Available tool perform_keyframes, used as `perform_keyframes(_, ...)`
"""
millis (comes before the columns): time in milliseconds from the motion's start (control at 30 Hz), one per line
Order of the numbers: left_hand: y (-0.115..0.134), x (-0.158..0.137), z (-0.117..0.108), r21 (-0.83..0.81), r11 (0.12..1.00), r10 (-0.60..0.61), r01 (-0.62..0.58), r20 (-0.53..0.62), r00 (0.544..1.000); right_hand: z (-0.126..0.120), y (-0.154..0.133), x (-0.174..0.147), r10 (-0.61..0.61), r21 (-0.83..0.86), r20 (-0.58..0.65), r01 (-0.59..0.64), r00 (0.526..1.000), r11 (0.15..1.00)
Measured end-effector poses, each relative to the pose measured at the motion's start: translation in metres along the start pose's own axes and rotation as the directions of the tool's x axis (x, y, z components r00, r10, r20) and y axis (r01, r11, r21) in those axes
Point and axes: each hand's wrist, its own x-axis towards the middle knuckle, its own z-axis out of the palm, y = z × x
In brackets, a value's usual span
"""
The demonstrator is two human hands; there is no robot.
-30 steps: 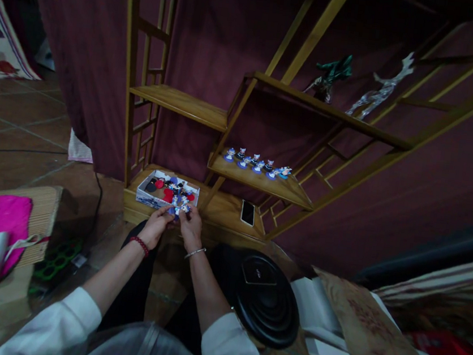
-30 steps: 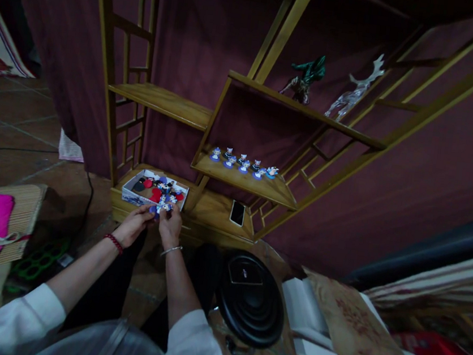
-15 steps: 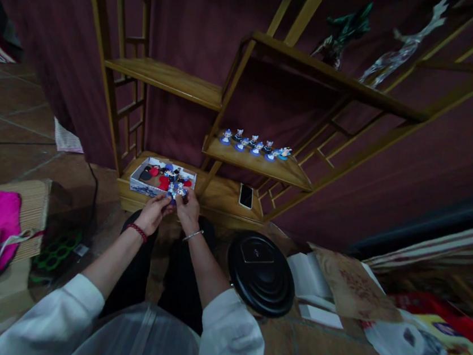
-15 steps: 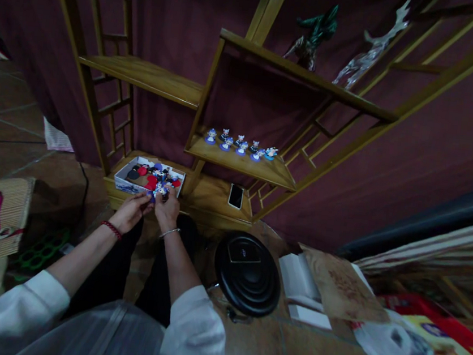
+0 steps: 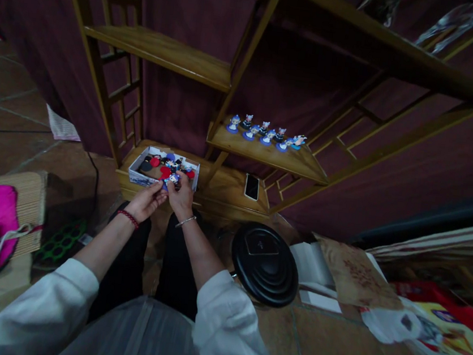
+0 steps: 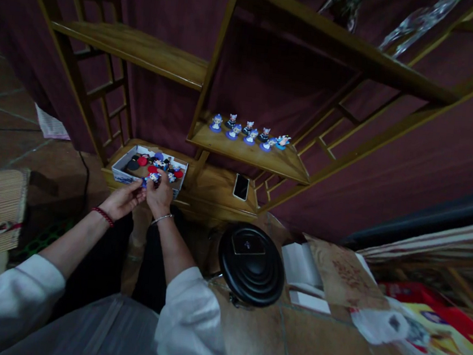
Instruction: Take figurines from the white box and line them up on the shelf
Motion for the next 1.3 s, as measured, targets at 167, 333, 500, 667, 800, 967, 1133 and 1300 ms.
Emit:
perform_keyframes(167,-0.006,0.009,-0.011,-0.046,0.998,-0.034,0.036,0.037,0.999,0.001,0.005,0.004,0.043,-0.038,0.073,-0.04,0.996,0.998)
perform_keyframes(333,-0.011,0.009,-0.013,-0.104,0.994,-0.036,0.047,0.102,0.994,-0.002,0.007,0.004,0.029,-0.047,0.095,-0.024,0.995,0.999)
perform_keyframes(500,-0.011,0.012,-0.013,-0.116,0.989,-0.075,0.089,0.123,0.99,-0.006,0.007,0.006,0.013,-0.092,0.123,-0.002,0.992,0.996)
perform_keyframes(667,-0.013,0.016,-0.016,-0.123,0.989,-0.064,0.083,0.151,0.986,-0.008,0.012,0.007,0.034,-0.042,0.131,-0.029,0.991,0.999)
perform_keyframes(800,-0.016,0.016,-0.016,-0.129,0.99,-0.034,0.059,0.191,0.981,-0.007,0.021,0.008,0.024,-0.027,0.127,-0.02,0.992,0.999)
perform_keyframes(967,-0.021,0.017,-0.018,-0.141,0.987,-0.041,0.071,0.208,0.977,-0.007,0.032,0.009,0.056,-0.033,0.139,-0.052,0.989,0.998)
perform_keyframes(1133,-0.023,0.017,-0.02,-0.178,0.979,-0.063,0.101,0.206,0.977,-0.011,0.039,0.009,0.074,-0.007,0.171,-0.074,0.983,0.997)
perform_keyframes(1300,-0.023,0.018,-0.02,-0.169,0.979,-0.07,0.116,0.252,0.965,-0.017,0.044,0.011,0.075,0.022,0.192,-0.081,0.979,0.996)
